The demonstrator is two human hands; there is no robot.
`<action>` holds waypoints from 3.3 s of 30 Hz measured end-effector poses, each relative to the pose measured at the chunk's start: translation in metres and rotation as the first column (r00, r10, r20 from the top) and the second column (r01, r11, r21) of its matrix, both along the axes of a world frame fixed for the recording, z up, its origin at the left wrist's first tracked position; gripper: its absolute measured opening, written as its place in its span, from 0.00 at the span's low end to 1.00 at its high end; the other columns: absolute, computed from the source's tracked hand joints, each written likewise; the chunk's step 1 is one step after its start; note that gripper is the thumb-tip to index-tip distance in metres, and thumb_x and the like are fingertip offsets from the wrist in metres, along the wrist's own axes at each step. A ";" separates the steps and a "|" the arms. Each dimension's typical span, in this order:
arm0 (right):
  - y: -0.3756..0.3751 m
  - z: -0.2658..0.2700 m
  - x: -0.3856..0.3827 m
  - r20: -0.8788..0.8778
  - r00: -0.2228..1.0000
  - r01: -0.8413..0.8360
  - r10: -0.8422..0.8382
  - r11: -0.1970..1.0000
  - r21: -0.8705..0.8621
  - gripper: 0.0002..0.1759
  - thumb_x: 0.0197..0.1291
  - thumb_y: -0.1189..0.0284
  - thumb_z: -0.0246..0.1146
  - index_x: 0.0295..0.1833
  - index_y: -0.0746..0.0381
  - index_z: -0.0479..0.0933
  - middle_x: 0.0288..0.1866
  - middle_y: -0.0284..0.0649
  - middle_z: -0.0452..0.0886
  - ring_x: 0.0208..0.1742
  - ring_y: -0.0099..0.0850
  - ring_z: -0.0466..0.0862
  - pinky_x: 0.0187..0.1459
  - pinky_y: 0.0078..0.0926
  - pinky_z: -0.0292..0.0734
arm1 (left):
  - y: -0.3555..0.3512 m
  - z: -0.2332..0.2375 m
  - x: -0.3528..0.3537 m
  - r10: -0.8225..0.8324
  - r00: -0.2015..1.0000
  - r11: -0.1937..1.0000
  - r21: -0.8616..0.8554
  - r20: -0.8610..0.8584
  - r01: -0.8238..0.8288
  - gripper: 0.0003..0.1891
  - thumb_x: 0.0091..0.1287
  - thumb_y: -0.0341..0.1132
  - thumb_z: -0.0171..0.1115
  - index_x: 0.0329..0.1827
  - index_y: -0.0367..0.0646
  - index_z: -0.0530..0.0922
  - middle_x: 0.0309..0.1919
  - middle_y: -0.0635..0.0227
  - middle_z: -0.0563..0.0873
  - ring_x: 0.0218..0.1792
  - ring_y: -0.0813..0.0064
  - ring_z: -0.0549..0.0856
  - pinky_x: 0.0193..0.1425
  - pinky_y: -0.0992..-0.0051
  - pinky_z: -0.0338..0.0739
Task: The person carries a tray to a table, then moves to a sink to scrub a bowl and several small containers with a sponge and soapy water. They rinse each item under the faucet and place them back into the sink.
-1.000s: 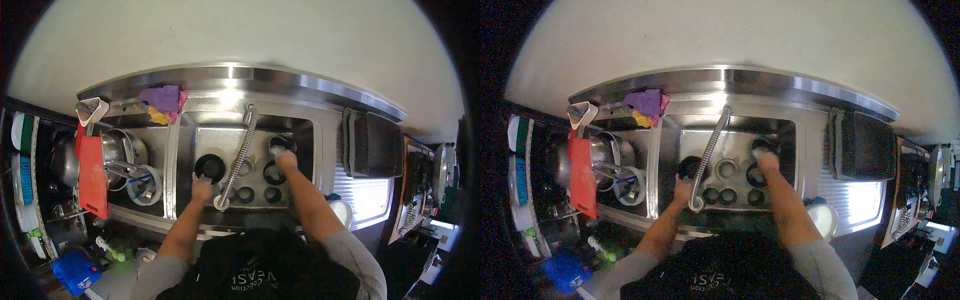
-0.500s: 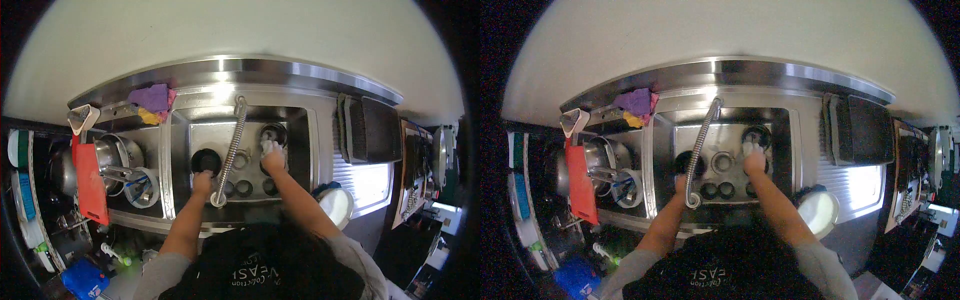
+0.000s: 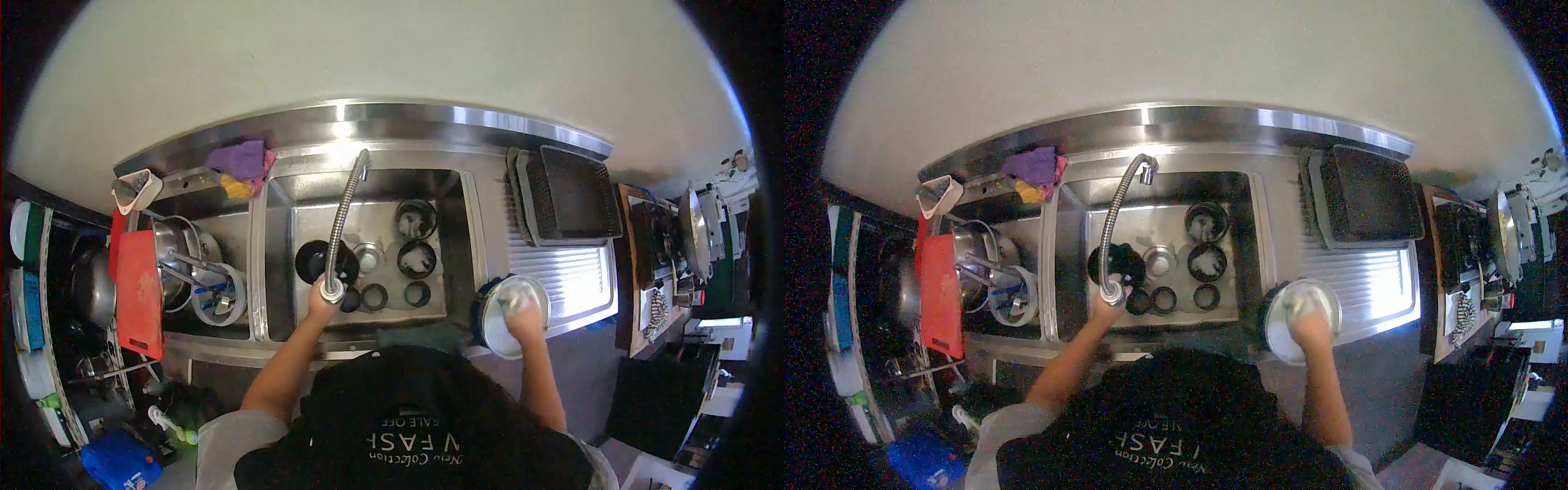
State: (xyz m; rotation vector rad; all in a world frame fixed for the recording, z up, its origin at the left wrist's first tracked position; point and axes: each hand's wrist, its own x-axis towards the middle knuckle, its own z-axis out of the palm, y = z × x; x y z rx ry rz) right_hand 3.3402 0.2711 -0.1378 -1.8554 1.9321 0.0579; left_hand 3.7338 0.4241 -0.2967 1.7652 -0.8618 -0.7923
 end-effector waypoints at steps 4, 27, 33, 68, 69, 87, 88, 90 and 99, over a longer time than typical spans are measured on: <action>0.026 -0.052 -0.025 -0.171 0.947 -0.303 0.273 0.934 -0.187 0.31 0.48 0.65 0.63 0.60 0.60 0.68 0.55 0.54 0.75 0.58 0.48 0.74 0.58 0.36 0.68 | -0.015 0.030 -0.047 -0.006 0.996 0.992 0.127 0.086 -0.005 0.18 0.62 0.37 0.60 0.50 0.35 0.72 0.43 0.59 0.80 0.45 0.71 0.79 0.51 0.73 0.72; 0.030 0.009 0.177 0.474 0.379 -0.383 0.795 0.601 -0.701 0.14 0.52 0.72 0.63 0.46 0.61 0.77 0.46 0.42 0.79 0.53 0.39 0.75 0.58 0.38 0.67 | -0.030 0.165 -0.110 -0.200 0.752 0.972 -0.226 -0.628 0.070 0.13 0.64 0.26 0.52 0.52 0.36 0.74 0.46 0.67 0.80 0.47 0.76 0.78 0.55 0.75 0.71; 0.005 -0.006 0.189 0.526 0.303 -0.251 0.794 0.599 -0.760 0.12 0.46 0.67 0.66 0.37 0.60 0.79 0.37 0.42 0.81 0.40 0.42 0.80 0.46 0.37 0.74 | -0.031 0.167 -0.095 -0.137 0.894 0.989 -0.002 -0.428 0.151 0.13 0.66 0.36 0.54 0.48 0.38 0.77 0.41 0.70 0.81 0.41 0.79 0.76 0.47 0.78 0.70; 0.012 -0.020 0.180 0.596 -0.391 -0.182 -0.702 0.693 0.697 0.19 0.64 0.61 0.47 0.54 0.58 0.72 0.47 0.39 0.78 0.49 0.36 0.78 0.48 0.40 0.74 | -0.043 0.180 -0.116 -0.339 0.934 0.920 -0.248 -0.111 0.304 0.13 0.64 0.31 0.50 0.47 0.33 0.74 0.44 0.52 0.80 0.45 0.58 0.79 0.51 0.66 0.72; 0.002 -0.033 0.180 0.712 -0.386 -0.434 -0.586 0.797 0.420 0.18 0.62 0.59 0.49 0.48 0.59 0.75 0.43 0.40 0.80 0.47 0.37 0.79 0.48 0.42 0.75 | -0.043 0.182 -0.117 -0.294 0.853 0.941 -0.289 -0.431 0.178 0.13 0.65 0.33 0.51 0.47 0.33 0.75 0.44 0.56 0.80 0.45 0.61 0.79 0.51 0.68 0.71; 0.026 0.036 0.173 -0.031 0.518 -0.508 0.855 0.278 -0.816 0.05 0.45 0.61 0.64 0.24 0.48 0.78 0.23 0.31 0.76 0.25 0.36 0.77 0.23 0.34 0.69 | -0.053 0.195 -0.094 -0.062 0.268 0.996 -0.077 -0.962 -0.048 0.25 0.62 0.57 0.51 0.52 0.49 0.75 0.50 0.64 0.80 0.50 0.63 0.80 0.49 0.57 0.76; 0.026 0.037 0.173 -0.044 0.483 -0.567 0.874 0.274 -0.777 0.08 0.46 0.60 0.63 0.22 0.49 0.77 0.23 0.31 0.76 0.25 0.35 0.77 0.21 0.36 0.69 | -0.054 0.196 -0.094 -0.028 0.276 0.998 -0.041 -0.961 -0.041 0.25 0.62 0.58 0.52 0.53 0.49 0.75 0.51 0.64 0.80 0.52 0.62 0.79 0.49 0.57 0.76; 0.029 0.051 0.173 0.009 0.460 -0.582 0.888 0.309 -0.752 0.11 0.48 0.58 0.62 0.21 0.52 0.77 0.25 0.35 0.76 0.29 0.38 0.77 0.26 0.37 0.70 | -0.052 0.171 -0.088 -0.040 0.363 0.999 -0.028 -0.931 0.039 0.20 0.62 0.51 0.54 0.49 0.47 0.75 0.46 0.62 0.80 0.46 0.61 0.81 0.48 0.56 0.76; 0.014 0.025 0.186 0.122 0.748 -0.482 0.653 0.660 -0.576 0.18 0.51 0.61 0.61 0.43 0.61 0.72 0.35 0.45 0.78 0.37 0.44 0.79 0.37 0.41 0.75 | -0.041 0.184 -0.105 0.121 0.650 0.992 0.074 -0.750 -0.100 0.26 0.65 0.46 0.51 0.65 0.52 0.61 0.57 0.63 0.72 0.50 0.60 0.78 0.49 0.59 0.77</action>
